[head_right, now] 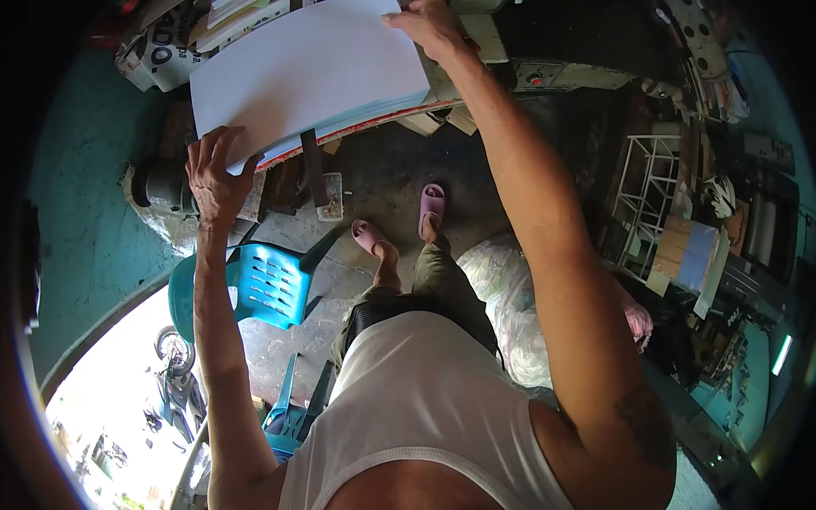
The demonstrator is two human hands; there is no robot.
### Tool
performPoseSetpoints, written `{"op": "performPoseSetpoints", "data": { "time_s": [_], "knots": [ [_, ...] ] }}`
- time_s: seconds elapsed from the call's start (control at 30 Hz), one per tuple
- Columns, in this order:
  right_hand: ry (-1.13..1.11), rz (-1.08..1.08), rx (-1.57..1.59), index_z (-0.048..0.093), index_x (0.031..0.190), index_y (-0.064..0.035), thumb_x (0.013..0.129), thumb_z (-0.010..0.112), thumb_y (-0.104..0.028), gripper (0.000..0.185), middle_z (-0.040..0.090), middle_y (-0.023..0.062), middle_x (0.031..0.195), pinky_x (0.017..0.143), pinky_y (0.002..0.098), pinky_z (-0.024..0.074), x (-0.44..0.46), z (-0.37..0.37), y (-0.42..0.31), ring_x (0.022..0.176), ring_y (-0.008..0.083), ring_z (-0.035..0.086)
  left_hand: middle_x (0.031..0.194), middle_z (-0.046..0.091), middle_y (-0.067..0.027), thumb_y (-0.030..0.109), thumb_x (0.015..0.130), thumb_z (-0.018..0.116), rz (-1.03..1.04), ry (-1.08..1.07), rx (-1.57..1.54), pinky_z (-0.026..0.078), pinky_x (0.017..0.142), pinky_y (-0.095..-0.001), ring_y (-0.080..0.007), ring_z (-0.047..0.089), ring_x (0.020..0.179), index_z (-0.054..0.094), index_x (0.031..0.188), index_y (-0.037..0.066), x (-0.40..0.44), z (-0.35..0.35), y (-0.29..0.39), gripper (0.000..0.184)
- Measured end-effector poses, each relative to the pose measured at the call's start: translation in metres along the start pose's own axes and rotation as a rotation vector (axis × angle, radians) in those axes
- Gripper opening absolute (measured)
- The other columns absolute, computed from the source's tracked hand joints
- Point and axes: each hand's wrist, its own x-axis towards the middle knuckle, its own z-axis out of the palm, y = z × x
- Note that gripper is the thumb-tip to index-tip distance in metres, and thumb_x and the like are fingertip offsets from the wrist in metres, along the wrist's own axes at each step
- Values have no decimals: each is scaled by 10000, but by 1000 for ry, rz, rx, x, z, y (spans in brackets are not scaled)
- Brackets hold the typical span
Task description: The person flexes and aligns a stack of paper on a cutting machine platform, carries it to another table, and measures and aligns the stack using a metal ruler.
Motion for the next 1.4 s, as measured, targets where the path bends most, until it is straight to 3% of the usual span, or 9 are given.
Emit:
{"op": "performPoseSetpoints", "data": {
  "time_s": [0.3, 0.4, 0.47, 0.9, 1.03, 1.13, 1.23, 1.33, 1.4],
  "knots": [
    [6, -21, 18, 644, 733, 22, 760, 747, -137, 192, 581, 54, 645, 507, 351, 391, 5, 2, 7, 583, 146, 526, 1182, 634, -11, 197, 665, 873, -2, -12, 27, 473, 915, -461, -270, 566, 1087, 652, 1154, 193, 0, -1, 1, 537],
    [-9, -37, -59, 664, 771, 45, 789, 718, -176, 228, 651, 144, 696, 556, 404, 468, 9, 0, 13, 633, 240, 626, 1184, 634, -11, 192, 662, 873, -14, -26, 26, 475, 913, -459, -270, 567, 1090, 653, 1155, 191, 0, -3, 3, 540],
    [-63, -20, 141, 688, 865, 55, 786, 801, -168, 262, 677, 86, 775, 597, 304, 500, 21, 3, 33, 659, 154, 628, 1184, 634, -11, 184, 661, 872, -12, -20, 27, 476, 914, -457, -270, 567, 1091, 653, 1155, 190, 0, -3, 2, 541],
    [-82, -74, 175, 676, 828, 60, 794, 788, -165, 254, 649, 68, 737, 575, 308, 479, 19, 4, 31, 644, 139, 592, 1184, 626, -21, 133, 646, 864, -7, -28, 4, 475, 925, -459, -281, 568, 1072, 630, 1198, 194, -1, -6, 3, 603],
    [4, -55, -63, 666, 818, 64, 793, 757, -202, 282, 651, 86, 725, 575, 318, 476, 2, 7, 2, 632, 150, 600, 1261, 600, -63, 223, 705, 850, -20, -112, -44, 446, 983, -483, -301, 552, 1158, 606, 1261, 192, 4, -25, -5, 607],
    [57, -136, -290, 662, 829, 68, 805, 708, -248, 321, 644, 122, 710, 593, 350, 485, 9, 11, 6, 633, 184, 607, 1141, 620, -96, 343, 811, 762, -357, 108, -400, 453, 902, -451, -280, 577, 1063, 613, 1218, 102, 8, -19, -43, 496],
    [19, -150, -420, 663, 885, 85, 817, 641, -310, 402, 669, 197, 748, 634, 407, 512, -3, 8, -13, 681, 287, 669, 1154, 623, -124, 561, 908, 595, -741, -185, -1165, 448, 961, -433, -233, 579, 1089, 623, 1187, -29, 12, -22, -54, 653],
    [107, -53, -581, 668, 909, 92, 815, 550, -357, 474, 684, 299, 848, 712, 463, 533, -5, 17, -18, 865, 446, 691, 1195, 616, -140, 588, 915, 573, -910, -350, -1172, 442, 978, -445, -248, 573, 1107, 619, 1193, -33, 22, 0, -80, 682],
    [68, -56, -380, 676, 902, 88, 864, 647, -322, 412, 699, 186, 797, 665, 408, 534, 8, 19, 9, 741, 289, 703, 1229, 605, -159, 606, 913, 562, -876, -379, -1240, 436, 982, -464, -276, 549, 1159, 595, 1225, -42, 25, -6, -77, 719]
  ]
}}
